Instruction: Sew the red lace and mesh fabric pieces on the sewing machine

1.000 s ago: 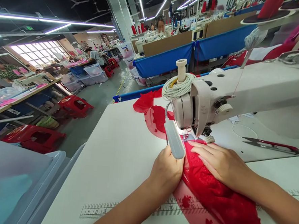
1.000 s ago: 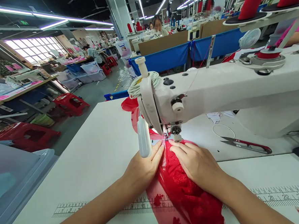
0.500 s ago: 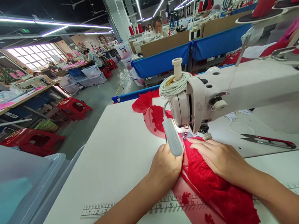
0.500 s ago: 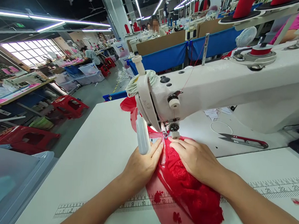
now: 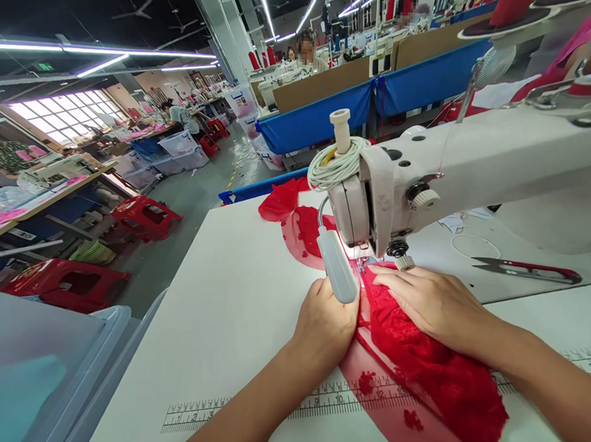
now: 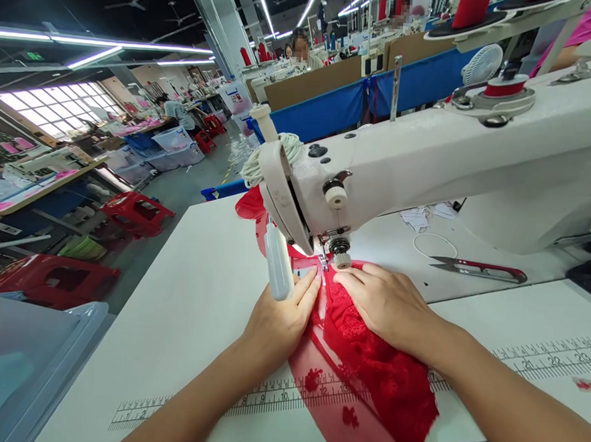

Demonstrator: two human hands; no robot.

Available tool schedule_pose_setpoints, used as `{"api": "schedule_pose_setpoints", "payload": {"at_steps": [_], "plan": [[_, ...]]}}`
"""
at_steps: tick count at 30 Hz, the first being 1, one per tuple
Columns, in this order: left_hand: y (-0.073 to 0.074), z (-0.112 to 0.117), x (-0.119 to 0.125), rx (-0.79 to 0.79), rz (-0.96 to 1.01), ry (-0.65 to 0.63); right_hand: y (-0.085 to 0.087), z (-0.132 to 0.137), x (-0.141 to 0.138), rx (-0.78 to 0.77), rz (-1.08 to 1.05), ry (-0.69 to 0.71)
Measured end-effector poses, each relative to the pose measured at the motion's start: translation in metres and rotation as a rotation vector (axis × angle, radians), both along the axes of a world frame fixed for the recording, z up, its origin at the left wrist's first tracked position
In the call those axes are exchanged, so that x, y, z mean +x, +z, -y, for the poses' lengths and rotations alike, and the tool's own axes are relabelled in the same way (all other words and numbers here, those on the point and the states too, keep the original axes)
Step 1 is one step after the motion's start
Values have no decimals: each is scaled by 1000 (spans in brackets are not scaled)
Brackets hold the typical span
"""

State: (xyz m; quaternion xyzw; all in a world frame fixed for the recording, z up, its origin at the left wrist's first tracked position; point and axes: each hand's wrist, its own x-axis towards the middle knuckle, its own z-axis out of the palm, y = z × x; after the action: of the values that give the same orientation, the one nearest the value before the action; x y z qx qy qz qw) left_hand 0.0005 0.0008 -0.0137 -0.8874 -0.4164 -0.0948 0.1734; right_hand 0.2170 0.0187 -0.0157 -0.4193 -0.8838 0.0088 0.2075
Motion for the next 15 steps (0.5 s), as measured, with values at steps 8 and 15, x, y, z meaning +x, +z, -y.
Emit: {"api": "schedule_pose_setpoints", "payload": {"at_steps": [8, 15], "plan": [[-1, -3, -2, 44, 35, -14, 3, -2, 1, 21, 7, 49], [12, -3, -3, -111, 137, -201, 1, -1, 4, -56, -9, 71]]}}
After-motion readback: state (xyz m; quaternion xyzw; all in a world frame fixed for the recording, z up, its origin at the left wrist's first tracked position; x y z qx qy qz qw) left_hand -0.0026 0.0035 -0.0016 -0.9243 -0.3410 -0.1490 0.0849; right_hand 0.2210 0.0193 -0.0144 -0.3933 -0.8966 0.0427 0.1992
